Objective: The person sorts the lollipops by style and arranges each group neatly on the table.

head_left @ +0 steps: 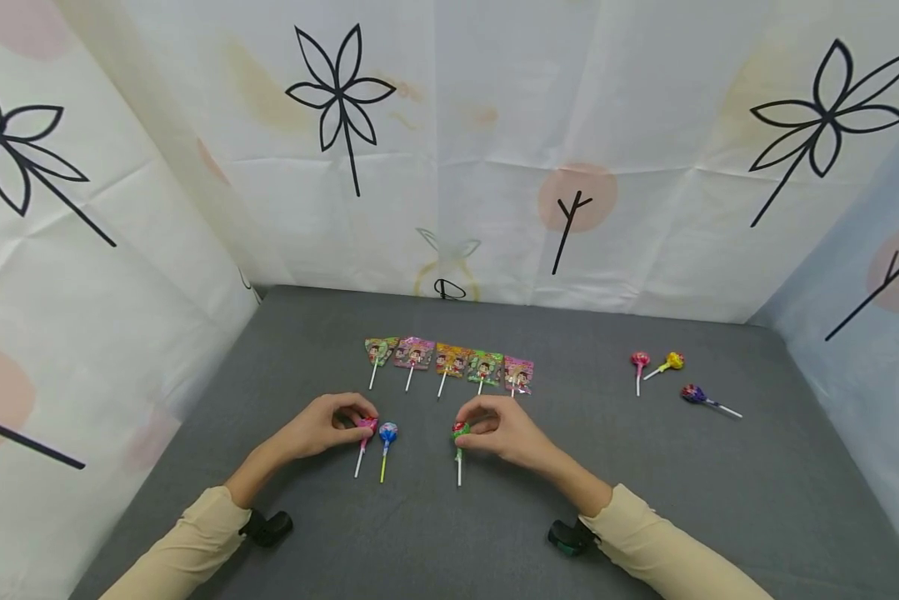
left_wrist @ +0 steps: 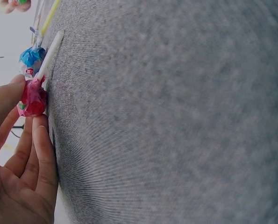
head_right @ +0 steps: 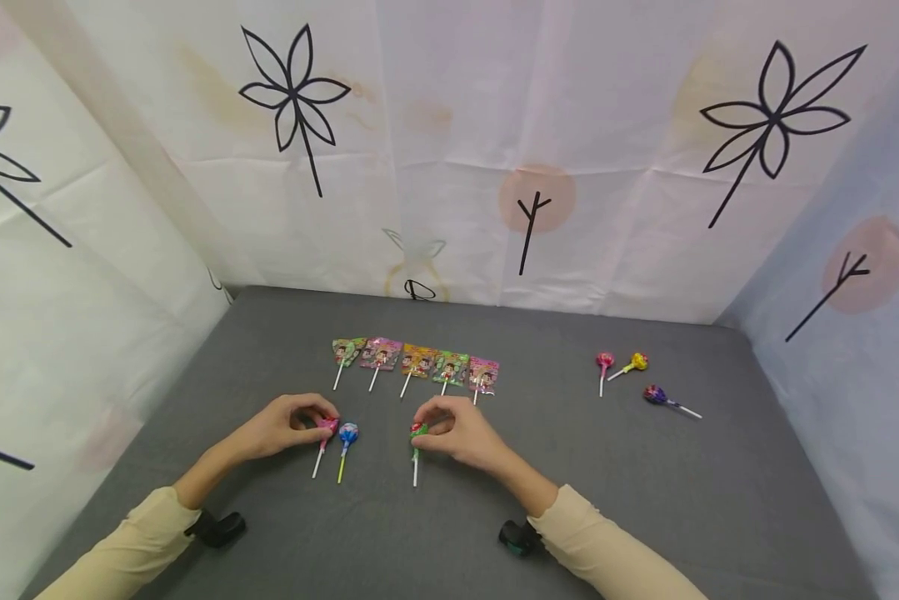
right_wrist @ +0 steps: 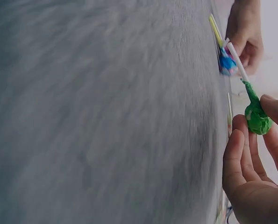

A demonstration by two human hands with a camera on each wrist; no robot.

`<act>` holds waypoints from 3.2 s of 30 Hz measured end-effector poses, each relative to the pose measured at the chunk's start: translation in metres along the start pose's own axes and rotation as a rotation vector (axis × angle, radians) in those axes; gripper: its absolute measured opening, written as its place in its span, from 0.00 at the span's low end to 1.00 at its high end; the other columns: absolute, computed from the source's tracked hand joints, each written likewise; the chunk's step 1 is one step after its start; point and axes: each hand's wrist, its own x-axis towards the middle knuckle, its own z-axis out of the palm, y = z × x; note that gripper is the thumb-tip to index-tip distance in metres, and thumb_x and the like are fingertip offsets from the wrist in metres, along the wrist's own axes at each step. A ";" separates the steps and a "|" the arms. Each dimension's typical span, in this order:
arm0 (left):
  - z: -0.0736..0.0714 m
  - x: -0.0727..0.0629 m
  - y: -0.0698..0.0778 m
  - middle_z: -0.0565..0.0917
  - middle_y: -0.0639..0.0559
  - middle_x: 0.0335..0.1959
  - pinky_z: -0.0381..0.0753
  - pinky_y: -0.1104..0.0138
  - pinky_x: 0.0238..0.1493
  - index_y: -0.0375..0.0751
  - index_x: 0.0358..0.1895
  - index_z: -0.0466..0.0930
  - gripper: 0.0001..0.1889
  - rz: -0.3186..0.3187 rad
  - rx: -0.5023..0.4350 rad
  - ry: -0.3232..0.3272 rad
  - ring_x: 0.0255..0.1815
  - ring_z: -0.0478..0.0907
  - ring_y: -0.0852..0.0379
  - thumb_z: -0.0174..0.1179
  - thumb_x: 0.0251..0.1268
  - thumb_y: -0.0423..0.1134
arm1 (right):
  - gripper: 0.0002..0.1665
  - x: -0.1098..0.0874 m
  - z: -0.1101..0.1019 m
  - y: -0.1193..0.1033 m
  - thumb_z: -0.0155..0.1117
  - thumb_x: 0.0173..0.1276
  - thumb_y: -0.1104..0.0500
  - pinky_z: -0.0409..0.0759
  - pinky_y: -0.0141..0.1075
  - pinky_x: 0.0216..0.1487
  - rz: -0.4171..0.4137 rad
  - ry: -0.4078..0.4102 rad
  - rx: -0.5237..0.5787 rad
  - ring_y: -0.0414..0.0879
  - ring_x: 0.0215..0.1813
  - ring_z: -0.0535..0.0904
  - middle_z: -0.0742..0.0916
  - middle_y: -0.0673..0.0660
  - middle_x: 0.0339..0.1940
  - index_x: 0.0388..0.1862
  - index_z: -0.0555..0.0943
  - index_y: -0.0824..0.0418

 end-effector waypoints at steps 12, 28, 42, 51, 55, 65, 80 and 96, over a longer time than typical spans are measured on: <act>0.001 0.001 0.000 0.84 0.56 0.44 0.81 0.65 0.37 0.47 0.50 0.85 0.09 -0.007 0.009 0.004 0.41 0.80 0.57 0.69 0.69 0.38 | 0.13 0.026 0.033 0.000 0.75 0.62 0.72 0.78 0.33 0.34 -0.019 0.013 -0.014 0.59 0.41 0.86 0.88 0.65 0.41 0.45 0.84 0.72; 0.001 0.001 0.001 0.84 0.57 0.44 0.81 0.65 0.37 0.48 0.49 0.85 0.09 -0.015 0.012 0.009 0.41 0.81 0.58 0.69 0.68 0.38 | 0.10 0.043 0.052 -0.001 0.77 0.60 0.70 0.79 0.31 0.34 -0.010 0.036 -0.127 0.53 0.36 0.85 0.88 0.63 0.35 0.39 0.86 0.70; 0.001 0.000 0.006 0.84 0.52 0.45 0.80 0.66 0.36 0.42 0.50 0.85 0.09 -0.026 -0.010 0.005 0.41 0.80 0.56 0.68 0.69 0.36 | 0.10 0.049 0.059 -0.003 0.81 0.57 0.67 0.78 0.31 0.34 0.050 0.067 -0.272 0.39 0.31 0.81 0.87 0.55 0.31 0.36 0.87 0.66; 0.001 0.002 0.005 0.84 0.53 0.45 0.80 0.66 0.37 0.44 0.50 0.85 0.09 -0.038 -0.005 0.002 0.41 0.80 0.55 0.69 0.69 0.37 | 0.12 0.047 0.059 -0.005 0.81 0.57 0.67 0.78 0.31 0.35 0.072 0.069 -0.245 0.42 0.33 0.82 0.87 0.58 0.33 0.38 0.86 0.67; 0.001 0.003 0.007 0.84 0.54 0.45 0.80 0.66 0.38 0.44 0.50 0.85 0.09 -0.044 0.000 0.002 0.41 0.80 0.55 0.69 0.69 0.37 | 0.13 0.046 0.057 -0.005 0.81 0.57 0.67 0.79 0.30 0.36 0.071 0.063 -0.236 0.43 0.34 0.82 0.87 0.58 0.34 0.39 0.86 0.67; 0.000 0.003 0.008 0.84 0.54 0.45 0.79 0.66 0.38 0.44 0.50 0.85 0.09 -0.035 0.006 -0.003 0.41 0.80 0.56 0.68 0.69 0.37 | 0.13 0.036 0.036 -0.009 0.75 0.64 0.67 0.79 0.33 0.37 0.003 0.000 -0.146 0.47 0.39 0.83 0.86 0.64 0.40 0.45 0.84 0.72; 0.001 -0.001 0.004 0.84 0.53 0.44 0.80 0.66 0.36 0.45 0.50 0.85 0.09 0.026 0.001 0.012 0.40 0.80 0.56 0.68 0.70 0.36 | 0.12 -0.007 -0.019 -0.010 0.69 0.70 0.68 0.82 0.37 0.42 -0.019 -0.006 -0.072 0.56 0.45 0.84 0.86 0.61 0.43 0.49 0.82 0.74; 0.001 0.000 0.003 0.83 0.58 0.43 0.80 0.65 0.36 0.48 0.49 0.85 0.09 -0.014 0.020 0.003 0.40 0.80 0.57 0.69 0.69 0.39 | 0.15 -0.065 -0.074 -0.009 0.67 0.74 0.63 0.82 0.40 0.44 0.063 0.067 -0.122 0.59 0.44 0.83 0.85 0.67 0.45 0.51 0.81 0.73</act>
